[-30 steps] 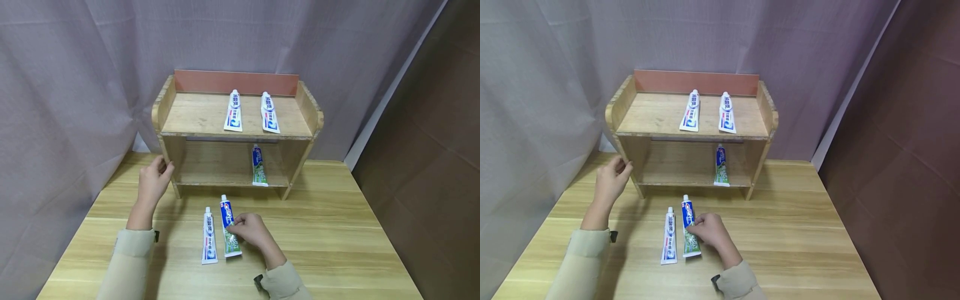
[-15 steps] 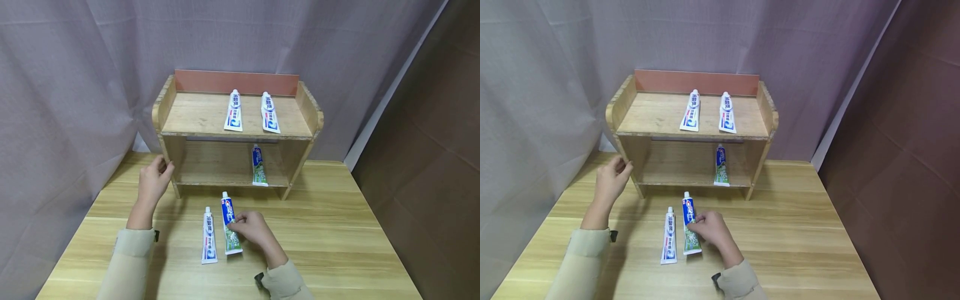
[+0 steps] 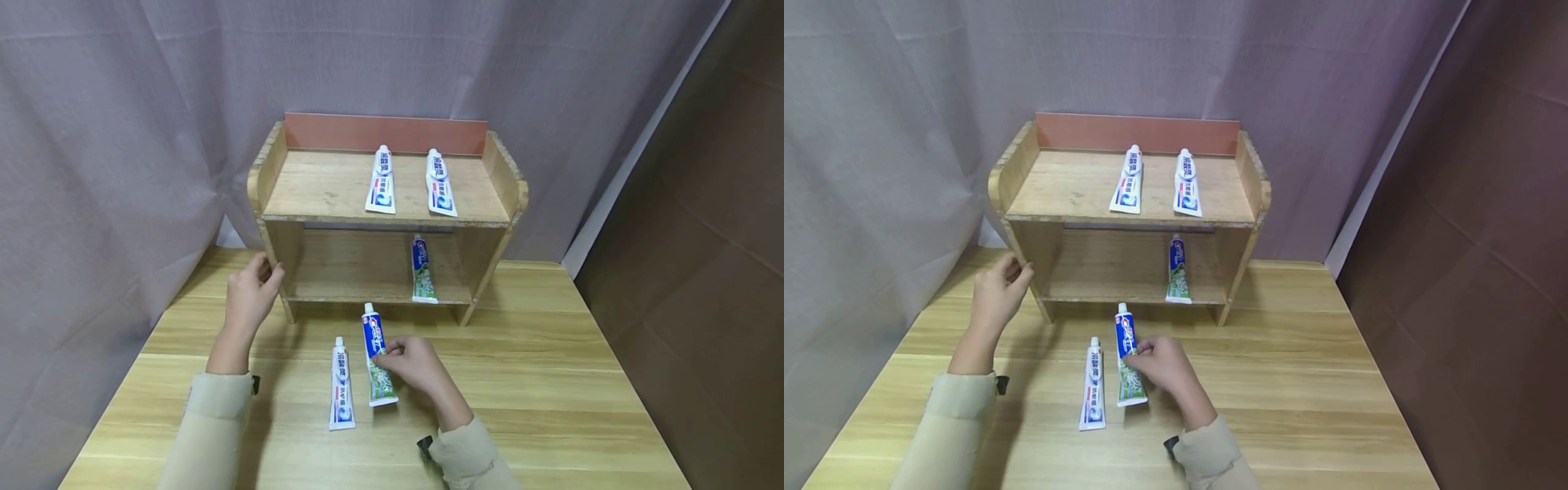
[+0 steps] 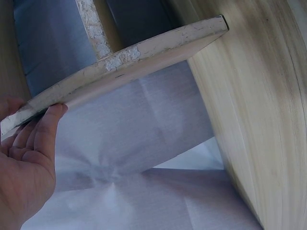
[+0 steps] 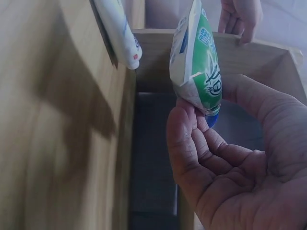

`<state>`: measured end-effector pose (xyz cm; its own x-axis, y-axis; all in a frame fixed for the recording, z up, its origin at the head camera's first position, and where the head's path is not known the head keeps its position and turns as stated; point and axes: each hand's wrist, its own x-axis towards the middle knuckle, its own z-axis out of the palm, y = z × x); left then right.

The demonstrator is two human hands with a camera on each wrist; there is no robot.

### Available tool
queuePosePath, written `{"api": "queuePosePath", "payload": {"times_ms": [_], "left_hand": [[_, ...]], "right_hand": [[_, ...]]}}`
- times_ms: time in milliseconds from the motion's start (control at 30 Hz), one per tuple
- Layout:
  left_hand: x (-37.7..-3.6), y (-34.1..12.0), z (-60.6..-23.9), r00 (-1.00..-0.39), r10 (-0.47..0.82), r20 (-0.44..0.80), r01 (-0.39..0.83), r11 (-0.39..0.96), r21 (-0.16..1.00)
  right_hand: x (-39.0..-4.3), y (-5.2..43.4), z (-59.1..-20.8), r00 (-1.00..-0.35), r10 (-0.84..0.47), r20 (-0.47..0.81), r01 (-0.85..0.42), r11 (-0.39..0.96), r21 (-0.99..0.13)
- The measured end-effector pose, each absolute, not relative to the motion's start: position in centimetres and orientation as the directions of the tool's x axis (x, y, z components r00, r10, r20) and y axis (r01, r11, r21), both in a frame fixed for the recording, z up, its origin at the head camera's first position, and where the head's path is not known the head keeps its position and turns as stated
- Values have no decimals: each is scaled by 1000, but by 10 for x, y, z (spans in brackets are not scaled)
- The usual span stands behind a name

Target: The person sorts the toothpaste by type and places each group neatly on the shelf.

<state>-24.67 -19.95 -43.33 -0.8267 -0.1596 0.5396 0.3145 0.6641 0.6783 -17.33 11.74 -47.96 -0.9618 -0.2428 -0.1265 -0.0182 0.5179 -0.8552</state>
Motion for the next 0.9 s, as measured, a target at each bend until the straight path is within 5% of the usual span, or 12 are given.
{"api": "queuePosePath", "payload": {"times_ms": [900], "left_hand": [[-247,-198,-431,-838,-184,513,282,659,698]], "right_hand": [[-213,111,-447,-980,-189,-65,-49,541,-840]]}}
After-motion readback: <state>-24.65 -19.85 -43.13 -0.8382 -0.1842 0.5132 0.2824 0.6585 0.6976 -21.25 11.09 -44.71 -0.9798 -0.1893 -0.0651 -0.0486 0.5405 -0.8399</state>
